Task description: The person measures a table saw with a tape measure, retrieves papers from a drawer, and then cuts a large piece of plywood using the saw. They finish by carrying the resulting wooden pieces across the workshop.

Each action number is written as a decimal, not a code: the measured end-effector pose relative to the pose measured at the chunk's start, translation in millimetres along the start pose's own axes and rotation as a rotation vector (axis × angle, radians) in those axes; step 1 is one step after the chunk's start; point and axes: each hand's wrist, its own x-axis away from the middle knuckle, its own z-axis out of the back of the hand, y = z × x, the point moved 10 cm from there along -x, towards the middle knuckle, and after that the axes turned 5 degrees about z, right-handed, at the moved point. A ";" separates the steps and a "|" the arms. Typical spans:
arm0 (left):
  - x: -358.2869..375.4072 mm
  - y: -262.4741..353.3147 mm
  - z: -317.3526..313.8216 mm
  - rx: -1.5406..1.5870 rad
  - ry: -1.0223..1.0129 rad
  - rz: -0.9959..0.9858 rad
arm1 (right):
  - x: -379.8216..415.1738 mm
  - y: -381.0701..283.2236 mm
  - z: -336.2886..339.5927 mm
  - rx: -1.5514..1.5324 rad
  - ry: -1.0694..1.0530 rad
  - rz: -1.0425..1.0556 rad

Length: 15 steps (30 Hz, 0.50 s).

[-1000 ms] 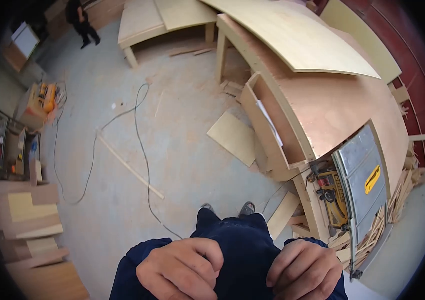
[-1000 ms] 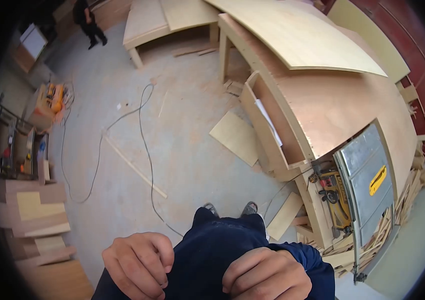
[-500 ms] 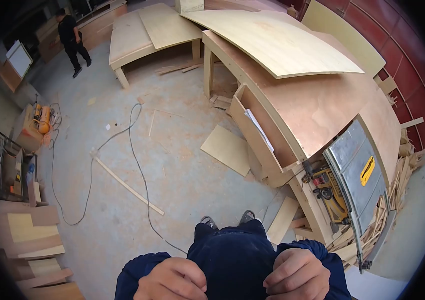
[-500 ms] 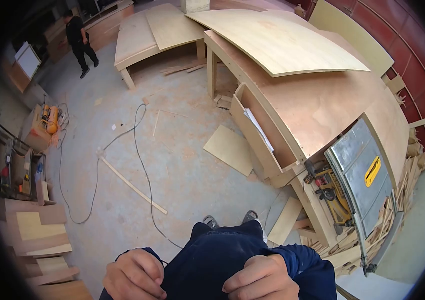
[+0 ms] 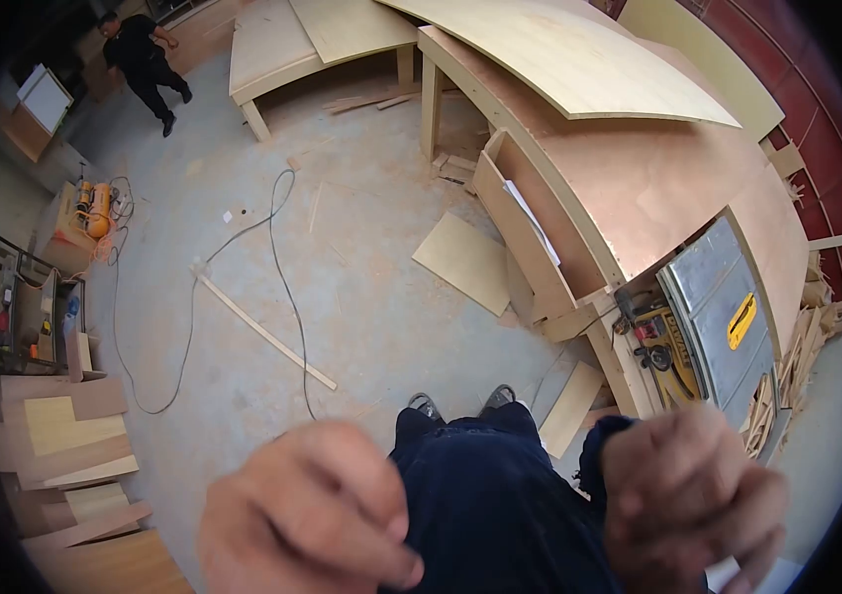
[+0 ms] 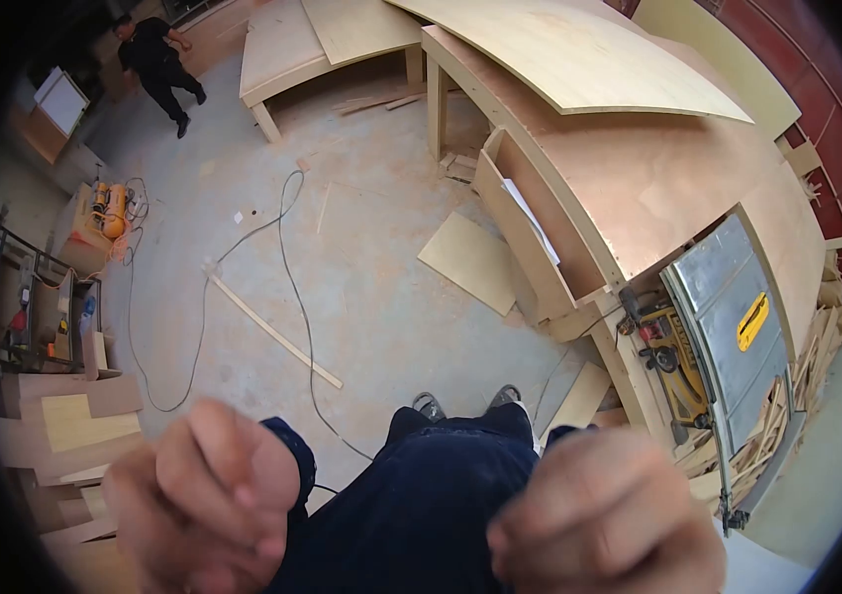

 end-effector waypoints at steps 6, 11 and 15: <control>23.8 23.1 18.3 0.590 0.200 -0.141 | -17.4 -15.0 -1.2 -0.143 0.030 -0.142; -23.9 32.2 2.2 0.504 0.041 -0.168 | -34.4 -22.6 6.7 -0.272 -0.093 -0.077; -26.9 39.8 -1.0 0.580 0.013 -0.331 | -43.1 -38.7 26.1 -0.171 -0.031 -0.055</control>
